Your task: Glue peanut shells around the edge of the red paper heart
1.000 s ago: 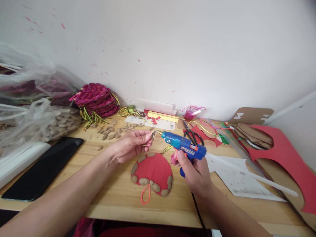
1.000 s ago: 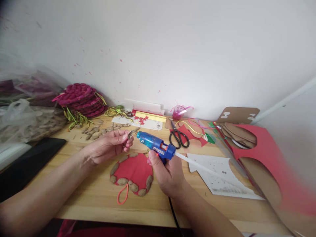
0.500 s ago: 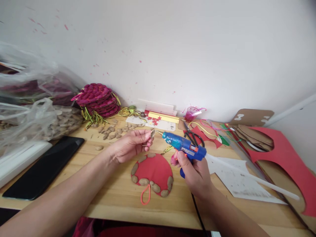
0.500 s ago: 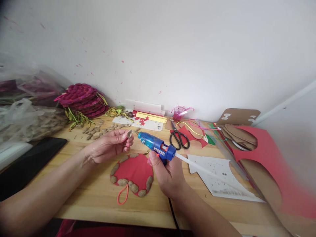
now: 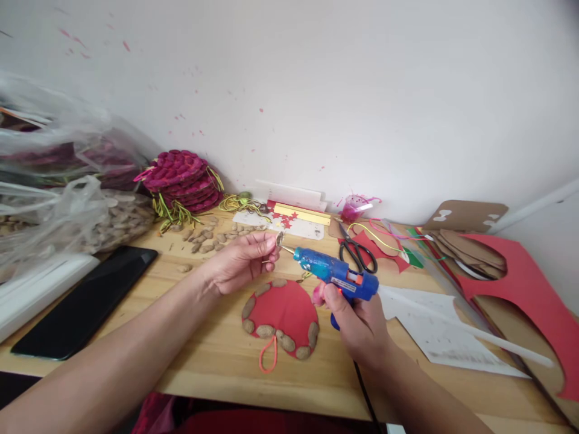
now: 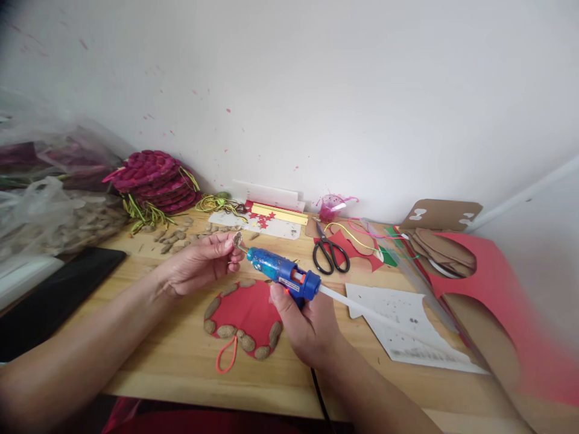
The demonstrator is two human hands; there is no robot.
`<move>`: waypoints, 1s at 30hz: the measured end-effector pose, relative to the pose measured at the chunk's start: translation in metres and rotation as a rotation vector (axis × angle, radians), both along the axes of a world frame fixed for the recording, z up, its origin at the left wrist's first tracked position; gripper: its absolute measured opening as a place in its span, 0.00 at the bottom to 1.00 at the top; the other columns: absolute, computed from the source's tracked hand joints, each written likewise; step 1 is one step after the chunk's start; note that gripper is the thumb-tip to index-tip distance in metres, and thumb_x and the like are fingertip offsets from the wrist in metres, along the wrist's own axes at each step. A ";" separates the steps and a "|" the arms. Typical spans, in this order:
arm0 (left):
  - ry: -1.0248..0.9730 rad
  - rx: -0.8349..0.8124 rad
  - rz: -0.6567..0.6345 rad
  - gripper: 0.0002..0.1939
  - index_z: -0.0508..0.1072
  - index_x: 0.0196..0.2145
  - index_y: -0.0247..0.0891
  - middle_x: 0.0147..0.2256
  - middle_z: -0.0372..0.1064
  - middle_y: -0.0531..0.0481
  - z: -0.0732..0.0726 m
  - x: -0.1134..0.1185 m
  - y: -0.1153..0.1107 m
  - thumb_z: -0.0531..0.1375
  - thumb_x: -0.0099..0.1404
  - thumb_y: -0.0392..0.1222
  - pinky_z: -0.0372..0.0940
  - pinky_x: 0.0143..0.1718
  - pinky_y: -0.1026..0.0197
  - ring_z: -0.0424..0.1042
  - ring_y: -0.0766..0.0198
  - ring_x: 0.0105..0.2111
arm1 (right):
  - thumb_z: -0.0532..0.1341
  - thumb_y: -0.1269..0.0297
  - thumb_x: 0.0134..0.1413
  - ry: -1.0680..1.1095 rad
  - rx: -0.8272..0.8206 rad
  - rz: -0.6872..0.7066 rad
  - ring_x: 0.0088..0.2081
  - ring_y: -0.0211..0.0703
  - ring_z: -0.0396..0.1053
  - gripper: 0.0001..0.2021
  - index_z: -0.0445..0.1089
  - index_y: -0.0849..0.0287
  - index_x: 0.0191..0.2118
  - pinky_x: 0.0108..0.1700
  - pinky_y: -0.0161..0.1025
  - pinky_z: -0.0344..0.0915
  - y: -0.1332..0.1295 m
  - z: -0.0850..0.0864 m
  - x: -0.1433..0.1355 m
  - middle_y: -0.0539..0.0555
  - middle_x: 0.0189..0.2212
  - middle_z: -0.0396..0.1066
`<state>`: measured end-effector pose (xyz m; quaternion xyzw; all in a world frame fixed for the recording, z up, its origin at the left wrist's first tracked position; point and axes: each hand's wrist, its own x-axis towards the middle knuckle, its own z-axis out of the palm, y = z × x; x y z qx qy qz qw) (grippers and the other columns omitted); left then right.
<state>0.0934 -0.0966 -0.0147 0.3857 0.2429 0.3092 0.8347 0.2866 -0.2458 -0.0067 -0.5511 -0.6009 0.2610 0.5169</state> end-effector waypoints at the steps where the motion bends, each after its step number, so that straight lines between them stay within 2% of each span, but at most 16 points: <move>1: 0.001 0.004 0.001 0.18 0.76 0.31 0.33 0.26 0.67 0.52 0.000 0.000 0.000 0.78 0.50 0.44 0.66 0.28 0.69 0.65 0.70 0.26 | 0.57 0.56 0.70 -0.011 -0.006 0.006 0.25 0.38 0.68 0.16 0.70 0.58 0.31 0.27 0.35 0.65 0.000 0.000 0.000 0.51 0.23 0.69; 10: -0.001 0.010 -0.001 0.18 0.78 0.32 0.32 0.26 0.66 0.52 -0.002 -0.001 0.001 0.78 0.51 0.44 0.66 0.28 0.69 0.65 0.70 0.26 | 0.57 0.57 0.70 -0.036 -0.009 0.014 0.22 0.36 0.62 0.16 0.70 0.58 0.30 0.24 0.35 0.59 0.000 -0.001 0.001 0.49 0.22 0.68; 20: -0.012 0.026 -0.022 0.16 0.77 0.32 0.33 0.26 0.66 0.52 -0.001 -0.002 0.001 0.77 0.53 0.43 0.66 0.29 0.69 0.65 0.70 0.26 | 0.57 0.57 0.70 -0.035 -0.029 0.006 0.23 0.38 0.63 0.17 0.71 0.57 0.30 0.25 0.36 0.59 -0.001 -0.001 0.000 0.50 0.22 0.67; 30: -0.015 0.014 -0.011 0.17 0.77 0.31 0.32 0.25 0.66 0.52 0.001 -0.001 0.000 0.78 0.51 0.44 0.65 0.28 0.69 0.64 0.71 0.26 | 0.57 0.57 0.70 -0.037 -0.015 0.020 0.23 0.37 0.61 0.17 0.66 0.56 0.28 0.25 0.36 0.58 0.000 0.002 -0.001 0.49 0.22 0.65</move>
